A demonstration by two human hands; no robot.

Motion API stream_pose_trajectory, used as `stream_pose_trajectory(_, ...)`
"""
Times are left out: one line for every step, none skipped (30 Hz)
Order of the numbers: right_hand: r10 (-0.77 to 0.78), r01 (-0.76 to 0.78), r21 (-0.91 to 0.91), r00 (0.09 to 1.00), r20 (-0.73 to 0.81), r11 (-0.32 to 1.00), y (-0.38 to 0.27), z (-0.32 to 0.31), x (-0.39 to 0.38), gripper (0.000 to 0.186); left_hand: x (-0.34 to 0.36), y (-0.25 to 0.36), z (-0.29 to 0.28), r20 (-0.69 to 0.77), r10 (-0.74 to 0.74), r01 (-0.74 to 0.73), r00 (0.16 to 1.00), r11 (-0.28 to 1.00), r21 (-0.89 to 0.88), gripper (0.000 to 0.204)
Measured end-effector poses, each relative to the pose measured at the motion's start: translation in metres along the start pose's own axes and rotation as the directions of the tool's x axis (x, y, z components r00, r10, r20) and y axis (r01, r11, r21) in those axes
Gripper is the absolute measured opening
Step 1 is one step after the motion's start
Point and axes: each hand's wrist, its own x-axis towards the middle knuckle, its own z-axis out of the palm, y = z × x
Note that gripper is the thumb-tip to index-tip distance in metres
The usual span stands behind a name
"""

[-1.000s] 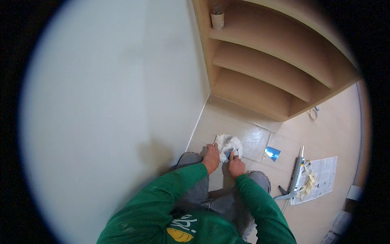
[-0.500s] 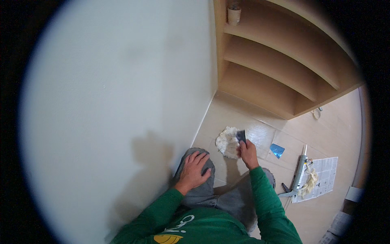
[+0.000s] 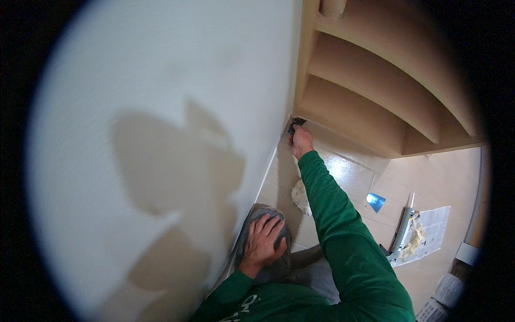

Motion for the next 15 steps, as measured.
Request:
stream_pose_trajectory(0.037,-0.037,0.053,0.999,0.002,0.998,0.002,0.017,-0.009,0.022,-0.004,-0.003,-0.003,0.005,-0.021,0.021,1.0,1.0,-0.001,0.051)
stream_pose_trajectory(0.055,-0.054,0.101,0.998,-0.008,0.993,0.001,0.022,-0.009,0.021,-0.003,-0.003,-0.004,0.003,-0.024,0.024,1.0,1.0,-0.003,0.05)
stream_pose_trajectory(0.06,-0.06,0.095,0.998,-0.003,0.994,0.001,0.025,-0.009,0.021,-0.004,-0.004,-0.005,0.001,-0.026,0.026,1.0,1.0,-0.005,0.049)
stream_pose_trajectory(0.059,-0.058,0.086,0.998,-0.002,0.995,0.001,0.023,-0.005,0.021,-0.002,-0.003,-0.004,-0.004,-0.023,0.023,1.0,1.0,-0.011,0.048)
stream_pose_trajectory(0.058,-0.058,0.078,0.998,-0.001,0.995,0.001,0.022,-0.001,0.021,-0.001,-0.003,-0.003,-0.008,-0.016,0.015,1.0,1.0,-0.012,0.048)
stream_pose_trajectory(0.073,-0.072,0.101,0.997,-0.013,0.992,0.002,0.019,0.003,0.021,0.0,-0.003,-0.002,-0.012,-0.009,0.009,1.0,1.0,-0.012,0.048)
stream_pose_trajectory(0.092,-0.089,0.122,0.996,-0.018,0.989,0.003,0.019,0.005,0.021,-0.001,-0.003,-0.001,-0.019,-0.009,0.009,1.0,1.0,-0.012,0.048)
stream_pose_trajectory(0.11,-0.106,0.142,0.994,-0.023,0.984,0.004,0.02,0.006,0.021,-0.001,-0.003,-0.001,-0.02,-0.014,0.014,1.0,1.0,-0.013,0.048)
stream_pose_trajectory(0.109,-0.106,0.138,0.994,-0.014,0.985,0.006,0.021,0.008,0.021,-0.002,-0.003,0.0,-0.021,-0.02,0.019,1.0,1.0,-0.015,0.048)
stream_pose_trajectory(0.102,-0.1,0.134,0.995,-0.009,0.986,0.006,0.02,0.013,0.021,0.0,-0.002,0.0,-0.023,-0.02,0.019,1.0,1.0,-0.019,0.048)
stream_pose_trajectory(0.095,-0.093,0.13,0.996,-0.003,0.987,0.007,0.017,0.018,0.022,0.001,-0.001,0.0,-0.023,-0.016,0.015,1.0,1.0,-0.022,0.047)
stream_pose_trajectory(0.096,-0.093,0.131,0.995,-0.014,0.987,0.007,0.015,0.022,0.022,0.002,0.001,0.001,-0.022,-0.011,0.011,1.0,1.0,-0.025,0.047)
stream_pose_trajectory(0.104,-0.101,0.134,0.994,-0.014,0.986,0.008,0.02,0.02,0.022,0.001,0.0,0.0,-0.021,-0.016,0.016,1.0,1.0,-0.019,0.047)
stream_pose_trajectory(0.113,-0.11,0.137,0.994,-0.014,0.984,0.008,0.025,0.018,0.022,0.0,-0.001,-0.001,-0.02,-0.02,0.02,1.0,1.0,-0.008,0.047)
stream_pose_trajectory(0.113,-0.111,0.141,0.994,-0.006,0.984,0.008,0.029,0.017,0.022,-0.002,-0.002,-0.001,-0.019,-0.024,0.024,1.0,1.0,0.003,0.047)
